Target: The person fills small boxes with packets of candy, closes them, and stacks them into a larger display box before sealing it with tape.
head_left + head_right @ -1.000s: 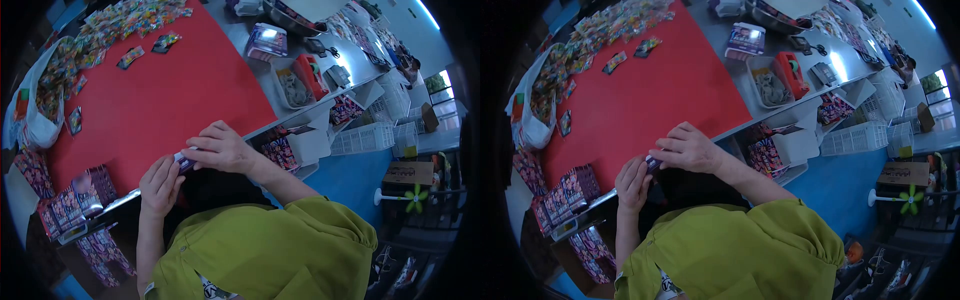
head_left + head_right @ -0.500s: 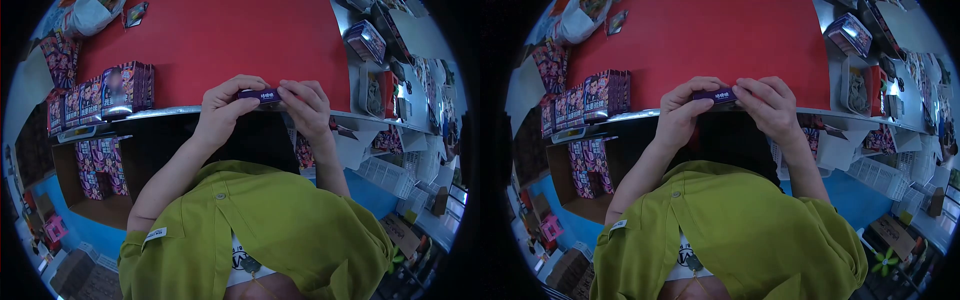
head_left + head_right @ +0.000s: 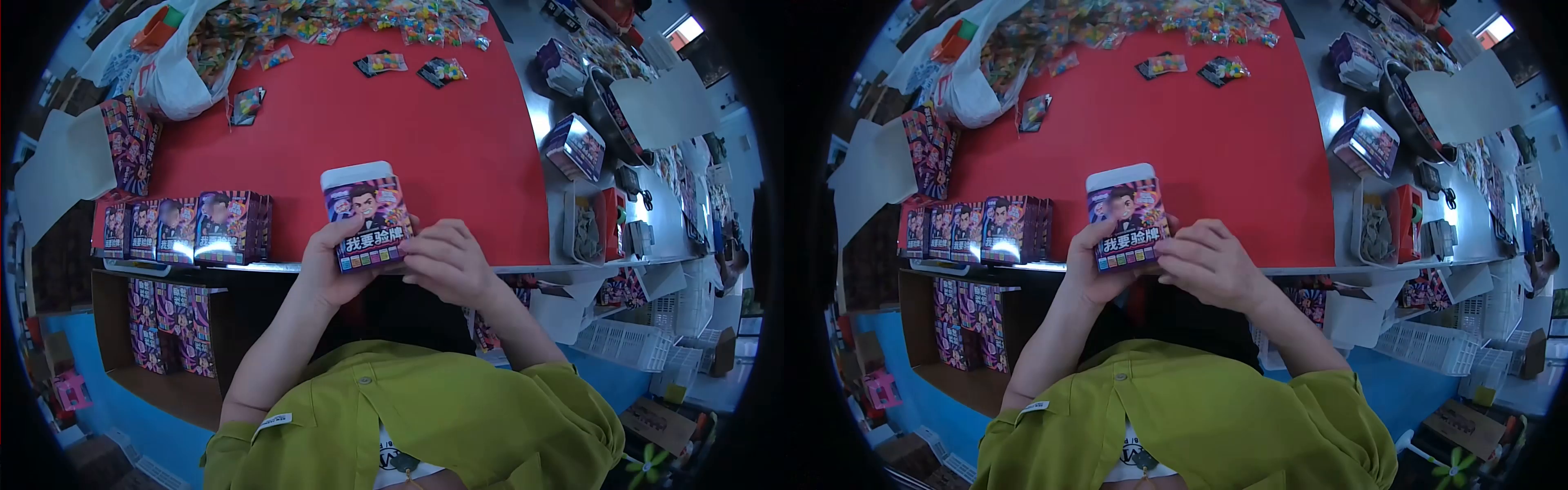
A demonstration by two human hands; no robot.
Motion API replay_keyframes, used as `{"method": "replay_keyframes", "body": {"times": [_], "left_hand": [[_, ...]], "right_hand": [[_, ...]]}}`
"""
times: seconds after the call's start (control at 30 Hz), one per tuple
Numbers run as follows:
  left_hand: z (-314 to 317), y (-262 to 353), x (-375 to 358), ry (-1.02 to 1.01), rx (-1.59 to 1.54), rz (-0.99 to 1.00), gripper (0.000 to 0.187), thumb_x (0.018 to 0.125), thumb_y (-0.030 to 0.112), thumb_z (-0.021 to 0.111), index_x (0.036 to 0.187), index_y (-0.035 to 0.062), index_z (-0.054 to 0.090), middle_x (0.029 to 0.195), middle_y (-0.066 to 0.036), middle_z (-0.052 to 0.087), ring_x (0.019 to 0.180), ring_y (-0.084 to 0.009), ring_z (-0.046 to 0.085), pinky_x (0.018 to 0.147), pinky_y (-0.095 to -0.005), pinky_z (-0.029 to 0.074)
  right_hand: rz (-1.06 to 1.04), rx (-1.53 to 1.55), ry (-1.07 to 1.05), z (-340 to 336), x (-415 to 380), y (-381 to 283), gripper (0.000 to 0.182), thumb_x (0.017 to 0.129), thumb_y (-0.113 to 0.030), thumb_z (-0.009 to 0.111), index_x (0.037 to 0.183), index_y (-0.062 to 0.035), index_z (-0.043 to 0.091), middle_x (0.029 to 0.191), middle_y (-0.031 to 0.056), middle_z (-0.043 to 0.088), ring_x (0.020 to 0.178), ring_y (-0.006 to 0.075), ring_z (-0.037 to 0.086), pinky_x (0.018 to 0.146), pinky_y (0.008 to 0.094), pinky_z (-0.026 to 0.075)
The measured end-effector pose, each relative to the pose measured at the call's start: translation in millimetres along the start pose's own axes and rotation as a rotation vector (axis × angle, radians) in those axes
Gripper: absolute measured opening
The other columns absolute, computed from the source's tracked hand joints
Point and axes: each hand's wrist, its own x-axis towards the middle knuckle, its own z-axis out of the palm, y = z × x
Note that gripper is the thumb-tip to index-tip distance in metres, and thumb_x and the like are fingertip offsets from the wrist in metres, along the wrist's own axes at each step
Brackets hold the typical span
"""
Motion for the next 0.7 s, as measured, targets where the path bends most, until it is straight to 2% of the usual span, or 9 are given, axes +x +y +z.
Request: {"method": "replay_keyframes", "body": {"times": [0.03,0.07,0.13,0.2,0.27,0.3,0.37,0.53,0.7], "left_hand": [[-0.3,4.1,-3.4,0.024,-0.023,0.060,0.059,0.082,0.014,0.059,0.134,-0.0018,0.035,0.125,-0.020,0.051,0.117,-0.0351,0.052,0.093,-0.0566,0.046],[-1.3,5.9,-4.2,0.024,-0.020,0.072,0.059,0.082,0.014,0.059,0.134,-0.0018,0.035,0.125,-0.020,0.051,0.117,-0.0351,0.052,0.093,-0.0566,0.046],[-3.4,6.9,-5.5,-0.019,0.107,0.176,0.068,0.076,0.011,0.065,0.134,-0.0023,0.031,0.125,-0.022,0.050,0.120,-0.0389,0.048,0.093,-0.0631,0.044],[-1.1,2.7,-7.6,0.032,0.111,0.160,0.073,0.071,0.003,0.067,0.135,-0.0014,0.030,0.130,-0.021,0.045,0.124,-0.0395,0.044,0.089,-0.0627,0.048],[-4.9,-0.8,-8.2,0.064,0.110,0.166,0.077,0.070,0.001,0.067,0.136,0.0001,0.029,0.134,-0.021,0.041,0.127,-0.0395,0.041,0.084,-0.0589,0.053],[-5.0,-0.3,-8.9,0.068,0.121,0.175,0.077,0.070,0.001,0.067,0.136,0.0001,0.029,0.134,-0.021,0.041,0.127,-0.0395,0.041,0.084,-0.0589,0.053],[-6.6,1.5,-10.5,0.079,0.148,0.222,0.079,0.069,0.001,0.067,0.138,0.0011,0.028,0.135,-0.021,0.040,0.126,-0.0397,0.041,0.083,-0.0584,0.054],[-15.1,11.5,-11.9,0.128,0.159,0.227,0.076,0.070,0.000,0.064,0.138,-0.0010,0.029,0.134,-0.022,0.042,0.125,-0.0400,0.043,0.082,-0.0516,0.056],[-23.6,8.9,-12.5,0.171,0.210,0.291,0.072,0.073,0.000,0.062,0.137,-0.0015,0.030,0.134,-0.023,0.043,0.123,-0.0409,0.045,0.081,-0.0514,0.056]], "right_hand": [[0.036,0.031,-0.101,-2.0,7.2,8.8,0.033,0.078,-0.019,0.071,0.105,-0.0062,0.058,0.112,0.0089,0.061,0.107,0.0264,0.055,0.089,0.0416,0.045],[0.114,-0.044,-0.118,-7.9,15.0,33.7,0.036,0.083,-0.025,0.068,0.112,-0.0065,0.057,0.123,0.0098,0.055,0.117,0.0281,0.049,0.099,0.0458,0.037],[0.432,-0.131,0.070,1.2,30.5,107.1,0.043,0.087,-0.029,0.063,0.123,-0.0081,0.052,0.133,0.0101,0.047,0.124,0.0278,0.043,0.102,0.0438,0.035],[0.709,-0.373,0.022,10.2,47.3,197.9,0.053,0.092,-0.040,0.055,0.135,-0.0110,0.044,0.142,0.0116,0.036,0.130,0.0298,0.036,0.105,0.0475,0.031],[1.039,-0.588,-0.175,15.0,78.9,242.5,0.059,0.093,-0.049,0.045,0.141,-0.0160,0.036,0.145,0.0118,0.032,0.133,0.0298,0.032,0.106,0.0525,0.027],[1.033,-0.576,-0.167,18.2,92.8,259.7,0.059,0.093,-0.049,0.045,0.141,-0.0160,0.036,0.145,0.0118,0.032,0.133,0.0298,0.032,0.106,0.0525,0.027],[1.201,-0.481,-0.364,27.6,109.9,285.0,0.062,0.092,-0.054,0.042,0.142,-0.0189,0.034,0.146,0.0108,0.032,0.135,0.0308,0.030,0.106,0.0561,0.025],[0.867,-0.620,-0.529,61.6,87.4,270.6,0.059,0.094,-0.051,0.039,0.142,-0.0185,0.035,0.146,0.0100,0.032,0.136,0.0297,0.029,0.107,0.0543,0.024],[0.432,-0.488,-0.617,50.6,32.5,123.9,0.055,0.094,-0.041,0.044,0.140,-0.0119,0.039,0.147,0.0107,0.031,0.138,0.0293,0.024,0.111,0.0465,0.021]]}}
